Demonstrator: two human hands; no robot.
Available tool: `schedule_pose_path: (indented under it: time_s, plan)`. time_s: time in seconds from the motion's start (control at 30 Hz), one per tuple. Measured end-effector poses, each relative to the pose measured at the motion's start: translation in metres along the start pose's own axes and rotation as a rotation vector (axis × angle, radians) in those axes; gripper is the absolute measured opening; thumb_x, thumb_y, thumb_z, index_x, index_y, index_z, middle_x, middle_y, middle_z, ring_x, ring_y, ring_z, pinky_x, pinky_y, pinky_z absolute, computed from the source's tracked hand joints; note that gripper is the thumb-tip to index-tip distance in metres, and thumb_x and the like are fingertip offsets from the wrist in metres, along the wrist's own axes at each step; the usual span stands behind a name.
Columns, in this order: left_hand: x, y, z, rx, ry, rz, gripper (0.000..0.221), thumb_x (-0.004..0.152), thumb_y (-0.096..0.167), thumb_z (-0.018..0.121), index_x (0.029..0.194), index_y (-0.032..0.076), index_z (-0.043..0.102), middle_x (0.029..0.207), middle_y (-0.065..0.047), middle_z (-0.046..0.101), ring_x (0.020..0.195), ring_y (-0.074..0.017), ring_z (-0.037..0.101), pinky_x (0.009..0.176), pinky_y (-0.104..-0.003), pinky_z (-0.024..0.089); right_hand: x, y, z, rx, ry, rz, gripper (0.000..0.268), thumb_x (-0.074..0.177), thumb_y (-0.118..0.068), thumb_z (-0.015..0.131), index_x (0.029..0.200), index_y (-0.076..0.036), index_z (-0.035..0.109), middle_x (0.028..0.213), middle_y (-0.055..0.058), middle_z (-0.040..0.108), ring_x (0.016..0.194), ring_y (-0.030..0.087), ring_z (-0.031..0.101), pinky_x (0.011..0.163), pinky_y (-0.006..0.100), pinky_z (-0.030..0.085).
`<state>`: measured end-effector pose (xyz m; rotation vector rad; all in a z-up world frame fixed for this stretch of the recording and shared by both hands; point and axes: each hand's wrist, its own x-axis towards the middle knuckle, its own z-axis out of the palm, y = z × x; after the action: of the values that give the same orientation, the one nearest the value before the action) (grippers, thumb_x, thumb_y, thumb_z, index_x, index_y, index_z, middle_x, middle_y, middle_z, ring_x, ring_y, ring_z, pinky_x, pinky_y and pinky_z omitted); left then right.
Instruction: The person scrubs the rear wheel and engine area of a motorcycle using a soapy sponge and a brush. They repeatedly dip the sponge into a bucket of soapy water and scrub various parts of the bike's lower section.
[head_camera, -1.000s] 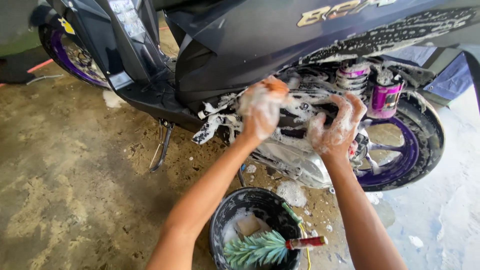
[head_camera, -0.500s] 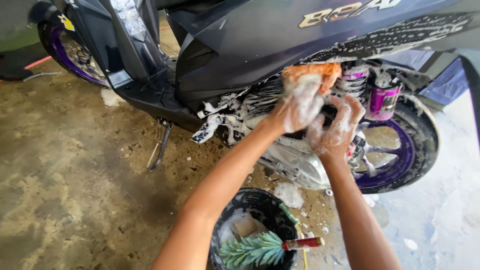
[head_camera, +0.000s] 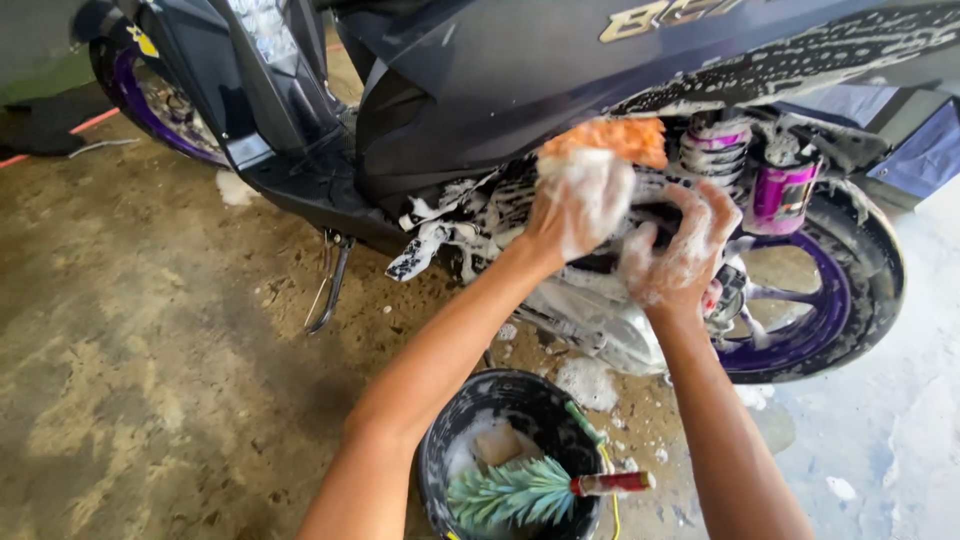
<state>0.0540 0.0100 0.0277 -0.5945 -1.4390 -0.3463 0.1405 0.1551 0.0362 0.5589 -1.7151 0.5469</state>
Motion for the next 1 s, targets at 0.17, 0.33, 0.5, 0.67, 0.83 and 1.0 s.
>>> schedule_pose_path:
  time_s: [0.17, 0.33, 0.5, 0.67, 0.83, 1.0]
  plan:
    - [-0.065, -0.046, -0.005, 0.009, -0.477, -0.615, 0.046, 0.102, 0.039, 0.030, 0.073, 0.020, 0.061, 0.066, -0.004, 0.070, 0.088, -0.0302, 0.071, 0.086, -0.050, 0.044, -0.007, 0.017, 0.009, 0.005, 0.007, -0.013, 0.044, 0.078, -0.001, 0.067, 0.121, 0.000, 0.061, 0.126, 0.023, 0.047, 0.120, 0.048, 0.054, 0.102, 0.055, 0.047]
    - [-0.044, -0.032, -0.059, 0.057, -0.983, -0.804, 0.058, 0.099, 0.043, 0.021, 0.096, 0.009, 0.068, 0.094, -0.022, 0.074, 0.110, -0.0422, 0.066, 0.091, -0.057, 0.043, -0.006, 0.010, 0.005, -0.029, -0.044, 0.013, 0.044, 0.080, -0.004, 0.067, 0.123, -0.001, 0.059, 0.129, 0.024, 0.045, 0.122, 0.049, 0.053, 0.101, 0.057, 0.048]
    - [0.023, -0.035, -0.085, -0.043, -1.224, -1.161, 0.061, 0.101, 0.052, 0.019, 0.122, 0.005, 0.051, 0.079, -0.011, 0.064, 0.084, -0.0356, 0.069, 0.085, -0.050, 0.052, -0.008, 0.012, 0.009, -0.080, -0.035, 0.032, 0.042, 0.080, -0.005, 0.069, 0.121, -0.002, 0.061, 0.129, 0.023, 0.046, 0.121, 0.048, 0.054, 0.101, 0.057, 0.048]
    - [-0.059, -0.094, 0.038, 0.010, -1.403, -0.892, 0.060, 0.093, 0.043, 0.017, 0.139, 0.023, 0.050, 0.138, -0.014, 0.060, 0.133, -0.0365, 0.055, 0.106, -0.060, 0.043, -0.004, 0.006, 0.006, -0.086, -0.078, 0.065, 0.045, 0.081, -0.005, 0.070, 0.124, -0.003, 0.059, 0.131, 0.023, 0.044, 0.124, 0.049, 0.052, 0.100, 0.060, 0.049]
    - [-0.147, -0.155, 0.045, 0.156, -1.279, -0.295, 0.047, 0.099, 0.025, 0.025, 0.130, 0.006, 0.054, 0.123, -0.018, 0.066, 0.121, -0.0314, 0.063, 0.104, -0.048, 0.048, 0.000, -0.007, 0.004, -0.086, -0.086, 0.087, 0.047, 0.078, -0.005, 0.069, 0.124, -0.004, 0.058, 0.131, 0.022, 0.044, 0.124, 0.048, 0.051, 0.100, 0.059, 0.049]
    - [-0.187, -0.179, 0.117, 0.354, -1.141, 0.196, 0.038, 0.101, 0.010, 0.032, 0.126, -0.006, 0.055, 0.113, -0.020, 0.069, 0.114, -0.0262, 0.066, 0.106, -0.040, 0.045, -0.001, 0.000, -0.001, -0.073, -0.093, 0.076, 0.046, 0.078, -0.003, 0.071, 0.123, -0.003, 0.059, 0.130, 0.023, 0.044, 0.124, 0.049, 0.050, 0.101, 0.060, 0.048]
